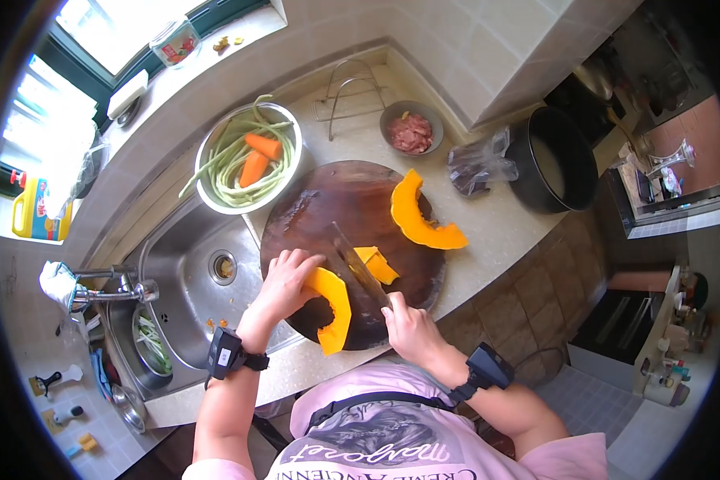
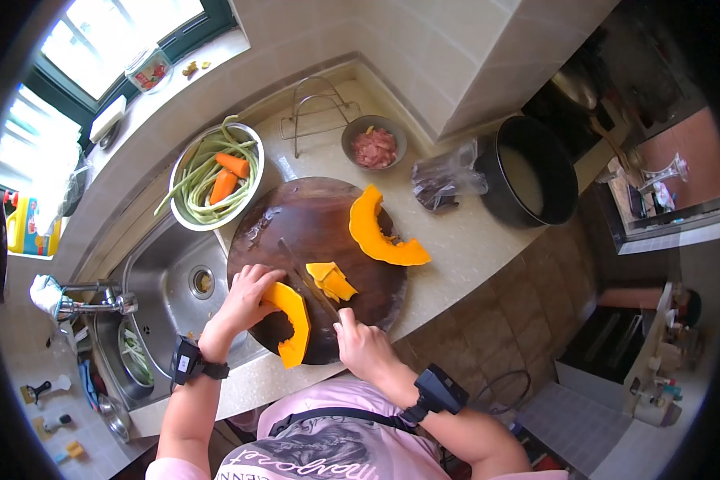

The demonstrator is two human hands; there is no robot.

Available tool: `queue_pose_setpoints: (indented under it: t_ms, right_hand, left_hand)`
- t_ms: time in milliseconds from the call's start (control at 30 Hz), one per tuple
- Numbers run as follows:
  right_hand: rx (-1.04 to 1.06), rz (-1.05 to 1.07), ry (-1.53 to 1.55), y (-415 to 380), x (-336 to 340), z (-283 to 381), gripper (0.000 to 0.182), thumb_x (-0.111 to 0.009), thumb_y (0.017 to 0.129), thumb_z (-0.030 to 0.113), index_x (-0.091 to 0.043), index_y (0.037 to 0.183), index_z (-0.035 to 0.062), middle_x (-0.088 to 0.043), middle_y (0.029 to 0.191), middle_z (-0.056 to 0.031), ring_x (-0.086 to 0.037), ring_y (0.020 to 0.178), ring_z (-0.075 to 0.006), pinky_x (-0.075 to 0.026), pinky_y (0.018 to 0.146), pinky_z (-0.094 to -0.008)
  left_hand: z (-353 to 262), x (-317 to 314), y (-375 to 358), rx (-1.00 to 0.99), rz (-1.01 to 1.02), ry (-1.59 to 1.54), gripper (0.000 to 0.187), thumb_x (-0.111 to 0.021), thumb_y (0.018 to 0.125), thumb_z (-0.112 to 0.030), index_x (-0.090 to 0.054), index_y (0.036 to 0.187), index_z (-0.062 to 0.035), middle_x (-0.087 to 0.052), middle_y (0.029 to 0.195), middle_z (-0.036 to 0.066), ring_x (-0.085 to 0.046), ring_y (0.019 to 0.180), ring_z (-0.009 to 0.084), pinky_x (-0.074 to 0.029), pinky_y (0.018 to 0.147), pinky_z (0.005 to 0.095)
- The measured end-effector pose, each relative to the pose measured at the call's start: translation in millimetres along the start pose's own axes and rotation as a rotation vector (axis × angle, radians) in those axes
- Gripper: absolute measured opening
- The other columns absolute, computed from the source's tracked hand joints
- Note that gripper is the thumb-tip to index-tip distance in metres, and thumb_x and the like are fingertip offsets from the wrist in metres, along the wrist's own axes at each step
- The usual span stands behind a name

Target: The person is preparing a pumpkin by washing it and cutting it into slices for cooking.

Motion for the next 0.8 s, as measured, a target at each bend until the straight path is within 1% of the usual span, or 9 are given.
queue_pose_setpoints:
  t_ms: [33,133,167,200,300,367,467,667,800]
  right_hand:
    - [0.022,0.005,-0.001,-0.9,0.2,3.4,0.015,-0.047,0.086,0.012,-0.039,0.095,0.0018,-0.055,0.059,-0.0226,-0.057,0.057,-0.0397,-0.045,0.047,-0.0482]
    - [0.066,0.022,-0.022,-1.8,-1.4,7.0,0.017,-0.049,0.085,0.011,-0.04,0.097,0.0012,-0.055,0.059,-0.0225,-0.057,0.057,-0.0394,-0.045,0.047,-0.0472]
    - [0.081,0.029,-0.032,-1.5,-2.3,8.0,0.017,-0.049,0.085,0.011,-0.041,0.097,0.0011,-0.056,0.059,-0.0224,-0.057,0.057,-0.0392,-0.045,0.047,-0.0469]
    - [0.083,0.04,-0.04,-0.9,-3.2,8.4,0.017,-0.049,0.085,0.011,-0.041,0.097,0.0011,-0.056,0.059,-0.0224,-0.057,0.056,-0.0391,-0.045,0.047,-0.0467]
    - [0.097,0.067,-0.063,-1.4,-3.7,7.9,0.017,-0.049,0.085,0.011,-0.041,0.097,0.0008,-0.056,0.059,-0.0223,-0.057,0.056,-0.0387,-0.046,0.046,-0.0465]
    - [0.112,0.067,-0.069,-1.7,-4.3,7.6,0.017,-0.049,0.085,0.011,-0.041,0.096,0.0008,-0.056,0.059,-0.0223,-0.057,0.056,-0.0386,-0.046,0.046,-0.0466]
    - [0.124,0.089,-0.125,-0.2,-4.2,10.3,0.012,-0.046,0.087,0.013,-0.039,0.087,0.0029,-0.058,0.062,-0.0197,-0.059,0.055,-0.036,-0.047,0.045,-0.0449]
    - [0.087,0.217,-0.274,10.3,-4.4,18.8,0.013,-0.046,0.087,0.014,-0.039,0.085,0.0033,-0.058,0.058,-0.0185,-0.06,0.054,-0.034,-0.049,0.045,-0.0427]
    - [0.028,0.311,-0.257,22.2,2.7,23.7,0.014,-0.047,0.086,0.014,-0.038,0.087,0.0023,-0.059,0.06,-0.02,-0.061,0.056,-0.0345,-0.05,0.047,-0.0432]
  left_hand:
    - [-1.2,1.1,-5.0,0.081,-0.011,-0.015,0.075,-0.073,0.057,-0.012,-0.041,0.125,-0.008,-0.045,0.114,0.013,-0.041,0.106,0.0317,-0.034,0.089,0.0407]
    - [-14.8,-4.8,-26.5,0.19,-0.335,-0.026,0.088,-0.072,0.059,-0.022,-0.028,0.132,-0.002,-0.034,0.129,0.019,-0.032,0.12,0.036,-0.026,0.1,0.0431]
    - [-15.9,-21.4,-35.2,0.305,-0.323,-0.057,0.094,-0.07,0.062,-0.03,-0.019,0.134,0.0032,-0.021,0.138,0.023,-0.02,0.128,0.0381,-0.017,0.106,0.0435]
    - [-27.4,-30.6,-39.8,0.348,-0.335,-0.064,0.1,-0.071,0.064,-0.034,-0.012,0.136,0.0039,-0.014,0.141,0.024,-0.011,0.132,0.0381,-0.014,0.107,0.0451]
    - [-46.4,-51.2,-40.3,0.448,-0.327,-0.014,0.108,-0.072,0.064,-0.04,-0.005,0.137,0.0034,-0.003,0.143,0.025,-0.005,0.134,0.0376,-0.009,0.107,0.0457]
    - [-46.2,-58.4,-37.3,0.468,-0.358,-0.011,0.109,-0.072,0.064,-0.04,-0.004,0.138,0.003,-0.002,0.143,0.025,-0.004,0.134,0.0373,-0.009,0.107,0.0464]
    - [-44.1,-65.7,-36.4,0.482,-0.386,-0.009,0.11,-0.071,0.064,-0.039,-0.002,0.138,0.0021,0.0,0.144,0.024,-0.004,0.134,0.037,-0.009,0.107,0.0472]
    - [-43.4,-67.4,-36.4,0.483,-0.378,-0.005,0.11,-0.072,0.062,-0.035,-0.001,0.138,0.002,-0.002,0.143,0.025,-0.005,0.133,0.0388,-0.012,0.106,0.0496]
    - [-42.2,-67.5,-35.2,0.456,-0.391,-0.019,0.109,-0.071,0.062,-0.034,-0.001,0.138,0.0022,-0.002,0.142,0.026,-0.005,0.133,0.0402,-0.012,0.106,0.0492]
Point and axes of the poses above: each hand's wrist, its own y-axis towards the middle knuckle, its own x-axis out of the back of the hand, z = x × y, the point moved 4 cm from there along y, towards the middle knuckle
